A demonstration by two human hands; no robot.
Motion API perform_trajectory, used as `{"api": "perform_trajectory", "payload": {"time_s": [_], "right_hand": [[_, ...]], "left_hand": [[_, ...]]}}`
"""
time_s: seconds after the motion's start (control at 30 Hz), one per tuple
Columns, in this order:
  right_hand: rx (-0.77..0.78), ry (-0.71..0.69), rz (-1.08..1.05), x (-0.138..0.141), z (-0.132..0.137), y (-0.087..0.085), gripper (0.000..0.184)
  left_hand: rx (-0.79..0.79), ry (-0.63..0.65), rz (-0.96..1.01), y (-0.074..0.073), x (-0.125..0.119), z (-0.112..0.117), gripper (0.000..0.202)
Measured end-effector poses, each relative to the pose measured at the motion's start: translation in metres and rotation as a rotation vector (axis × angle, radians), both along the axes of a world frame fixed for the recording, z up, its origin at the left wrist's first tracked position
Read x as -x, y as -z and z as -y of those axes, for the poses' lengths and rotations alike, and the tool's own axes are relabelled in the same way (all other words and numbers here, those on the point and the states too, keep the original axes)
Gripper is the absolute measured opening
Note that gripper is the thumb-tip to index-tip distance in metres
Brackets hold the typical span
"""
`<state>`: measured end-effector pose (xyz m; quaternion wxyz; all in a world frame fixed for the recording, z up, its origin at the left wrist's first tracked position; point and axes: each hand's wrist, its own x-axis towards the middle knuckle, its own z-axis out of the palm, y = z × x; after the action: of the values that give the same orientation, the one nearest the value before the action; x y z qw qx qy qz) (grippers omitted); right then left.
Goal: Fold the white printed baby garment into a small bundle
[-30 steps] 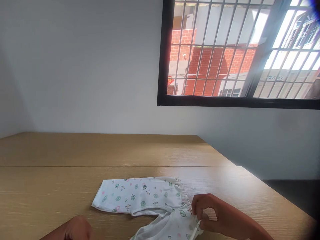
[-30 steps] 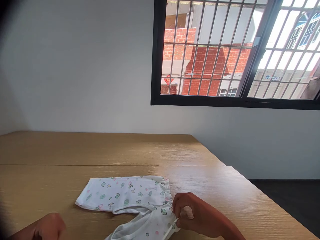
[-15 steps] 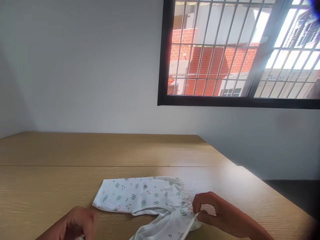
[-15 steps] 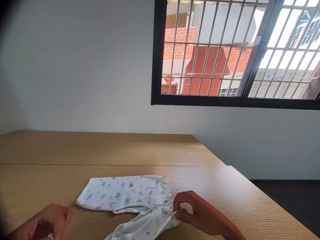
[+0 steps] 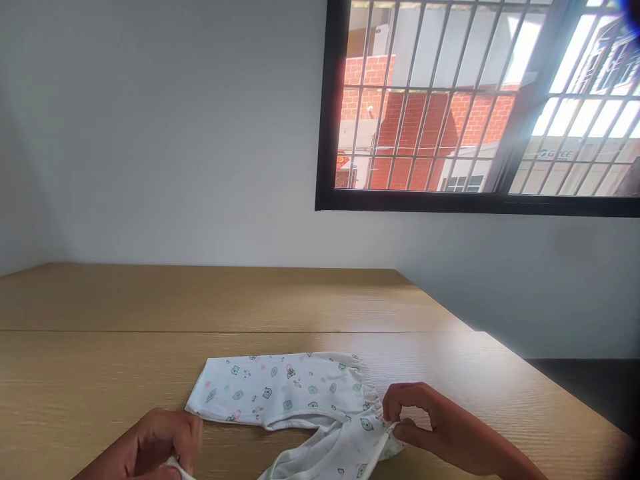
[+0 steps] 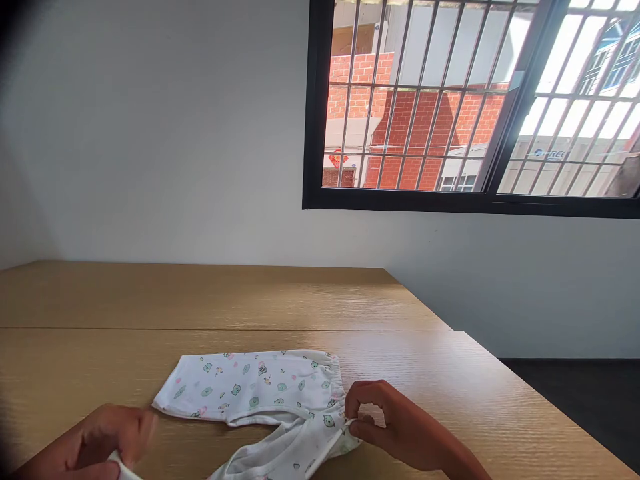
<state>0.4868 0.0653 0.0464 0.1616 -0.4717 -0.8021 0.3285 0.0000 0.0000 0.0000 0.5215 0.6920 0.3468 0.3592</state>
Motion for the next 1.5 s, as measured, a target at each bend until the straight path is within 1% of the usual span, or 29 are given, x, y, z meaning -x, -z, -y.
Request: {"api": "perform_trajectory", "payload": {"time_s": [0.03, 0.13, 0.2, 0.27, 0.37, 0.47, 0.6, 0.83, 1.03, 1.23, 1.4, 1.5], "right_hand": [[-0.008, -0.015, -0.010, 0.001, 0.000, 0.000, 0.016], [-0.012, -0.041, -0.018, 0.002, 0.001, -0.001, 0.017], [-0.003, -0.038, -0.008, 0.001, 0.001, 0.000, 0.017], [0.003, -0.034, 0.003, 0.000, 0.001, 0.000, 0.017], [0.010, -0.031, 0.011, -0.001, 0.001, 0.000, 0.017], [0.012, -0.023, 0.021, -0.001, 0.001, -0.002, 0.018], [0.012, -0.023, 0.021, -0.001, 0.002, -0.004, 0.018], [-0.008, -0.025, 0.013, -0.003, 0.002, -0.002, 0.018], [-0.023, -0.046, -0.014, -0.003, 0.003, -0.002, 0.016], [-0.031, -0.033, -0.029, -0.003, 0.002, -0.001, 0.016], [-0.023, -0.035, 0.000, -0.003, 0.001, -0.001, 0.017], [-0.019, -0.036, 0.002, -0.004, 0.002, -0.001, 0.017]], "left_hand": [[-0.017, -0.022, -0.031, -0.005, -0.004, 0.000, 0.025], [0.022, -0.177, -0.100, -0.015, -0.015, 0.003, 0.024], [0.038, -0.219, -0.110, -0.015, -0.019, 0.005, 0.022], [0.025, -0.235, -0.077, -0.009, -0.018, 0.005, 0.021], [0.010, -0.241, -0.020, 0.002, -0.013, 0.002, 0.017], [-0.016, -0.230, -0.036, 0.008, -0.008, -0.001, 0.013], [-0.049, -0.225, -0.102, 0.005, -0.008, -0.003, 0.011], [-0.015, -0.230, -0.152, 0.002, -0.008, -0.002, 0.012], [0.001, -0.261, -0.156, 0.002, -0.010, -0.002, 0.018], [0.011, -0.250, -0.133, 0.003, -0.008, -0.002, 0.016], [0.022, -0.255, -0.151, 0.006, -0.007, -0.003, 0.018], [0.028, -0.256, -0.165, 0.005, -0.007, -0.004, 0.019]]}}
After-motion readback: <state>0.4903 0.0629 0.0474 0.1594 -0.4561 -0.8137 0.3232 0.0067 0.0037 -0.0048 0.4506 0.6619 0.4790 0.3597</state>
